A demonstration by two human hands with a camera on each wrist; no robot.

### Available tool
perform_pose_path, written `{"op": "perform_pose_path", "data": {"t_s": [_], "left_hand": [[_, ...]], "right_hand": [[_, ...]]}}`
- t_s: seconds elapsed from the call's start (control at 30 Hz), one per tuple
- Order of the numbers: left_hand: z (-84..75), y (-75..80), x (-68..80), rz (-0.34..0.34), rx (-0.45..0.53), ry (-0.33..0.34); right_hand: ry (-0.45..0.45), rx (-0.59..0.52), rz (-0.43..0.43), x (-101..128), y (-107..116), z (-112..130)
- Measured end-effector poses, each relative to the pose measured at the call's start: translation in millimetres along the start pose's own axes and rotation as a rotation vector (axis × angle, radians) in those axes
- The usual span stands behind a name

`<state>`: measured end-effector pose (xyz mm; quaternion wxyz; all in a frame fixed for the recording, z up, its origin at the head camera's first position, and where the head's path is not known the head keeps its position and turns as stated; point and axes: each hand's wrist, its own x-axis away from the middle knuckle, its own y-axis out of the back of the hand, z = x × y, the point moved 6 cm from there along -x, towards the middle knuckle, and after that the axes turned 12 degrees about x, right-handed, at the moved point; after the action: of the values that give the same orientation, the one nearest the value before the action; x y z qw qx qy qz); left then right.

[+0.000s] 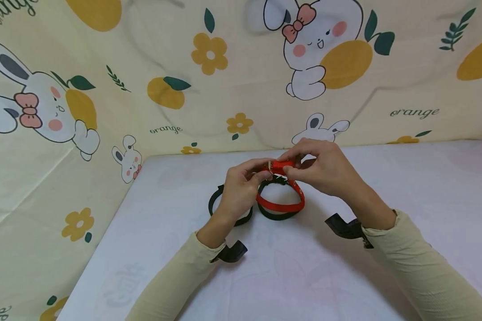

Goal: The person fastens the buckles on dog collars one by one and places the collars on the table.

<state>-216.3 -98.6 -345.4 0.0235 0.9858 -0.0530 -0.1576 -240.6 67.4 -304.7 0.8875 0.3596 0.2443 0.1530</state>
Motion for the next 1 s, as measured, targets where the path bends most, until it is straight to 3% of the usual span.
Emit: {"op": "perform_pose_path", "data": {"t_s": [0.3, 0.53, 0.8, 1.0], "left_hand": [[-5.2, 1.5, 1.0, -0.002, -0.006, -0.026], [-4.6, 3.7, -0.3, -0.022, 0.017, -0.016], [-3.4, 12.9, -2.9, -0.115, 0.131, 0.043], [-3.4, 13.3, -2.4, -0.105, 0.194, 0.061]], "right_hand": [[0.08, 0.11, -0.019, 1.2, -4.2, 0.5], [0.115, 0.114, -0.072, 1.6, -3.8, 1.8], [-0.021, 0.155, 0.01, -1.8, -10.3, -3.9], [-0.003, 0.173, -0.006, -2.6, -9.4, -3.9]]}}
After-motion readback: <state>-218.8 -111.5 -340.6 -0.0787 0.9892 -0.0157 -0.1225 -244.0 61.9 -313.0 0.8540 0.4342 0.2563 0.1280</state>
